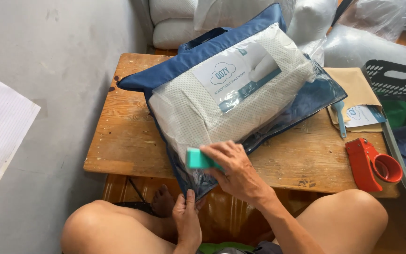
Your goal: The person scrubs a packaged pillow with a green sponge, then flips it over and scrubs the blue fabric cover. The person works methodically across the surface of the pillow.
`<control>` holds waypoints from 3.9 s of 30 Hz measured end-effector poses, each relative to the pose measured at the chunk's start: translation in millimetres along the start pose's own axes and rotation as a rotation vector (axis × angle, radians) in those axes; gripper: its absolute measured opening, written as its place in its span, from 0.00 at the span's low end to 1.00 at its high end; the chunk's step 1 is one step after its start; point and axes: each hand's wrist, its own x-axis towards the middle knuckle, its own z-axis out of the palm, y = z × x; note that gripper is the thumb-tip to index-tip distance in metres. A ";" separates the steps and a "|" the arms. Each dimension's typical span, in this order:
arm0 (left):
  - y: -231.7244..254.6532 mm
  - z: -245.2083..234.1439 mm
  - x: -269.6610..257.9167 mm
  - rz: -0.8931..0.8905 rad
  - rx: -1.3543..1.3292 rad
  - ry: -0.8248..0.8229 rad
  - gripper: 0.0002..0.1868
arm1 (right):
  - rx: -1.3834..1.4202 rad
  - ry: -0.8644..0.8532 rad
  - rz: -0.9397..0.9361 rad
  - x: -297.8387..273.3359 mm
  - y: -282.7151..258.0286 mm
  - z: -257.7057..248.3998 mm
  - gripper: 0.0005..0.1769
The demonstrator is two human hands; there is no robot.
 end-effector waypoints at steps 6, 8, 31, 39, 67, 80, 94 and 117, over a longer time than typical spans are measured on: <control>9.1 4.9 -3.7 -0.106 -0.050 0.119 0.20 | -0.216 0.169 -0.089 21.7 -1.1 54.4 0.24; 17.1 4.2 -2.7 -0.156 -0.013 0.137 0.19 | -0.219 0.138 -0.059 10.7 0.1 69.4 0.26; 98.7 79.9 110.6 1.146 1.003 -0.291 0.61 | 0.184 -0.759 0.137 -50.3 -36.4 5.2 0.30; 97.4 126.3 143.6 1.036 0.946 -0.368 0.68 | -0.168 0.378 0.110 23.6 79.6 -30.9 0.31; 38.0 34.0 126.7 0.016 0.321 -0.199 0.13 | 0.130 -0.600 0.363 17.4 18.3 -39.8 0.20; 7.6 15.7 141.4 -0.105 0.124 -0.238 0.06 | -0.212 0.192 0.085 0.2 68.7 88.0 0.24; -28.4 -8.9 185.4 -0.193 0.028 -0.281 0.06 | 0.140 -0.340 0.162 -23.1 22.6 28.2 0.24; 5.1 6.4 160.4 -0.017 0.250 -0.257 0.13 | -0.253 0.260 0.668 -67.3 101.8 -1.0 0.31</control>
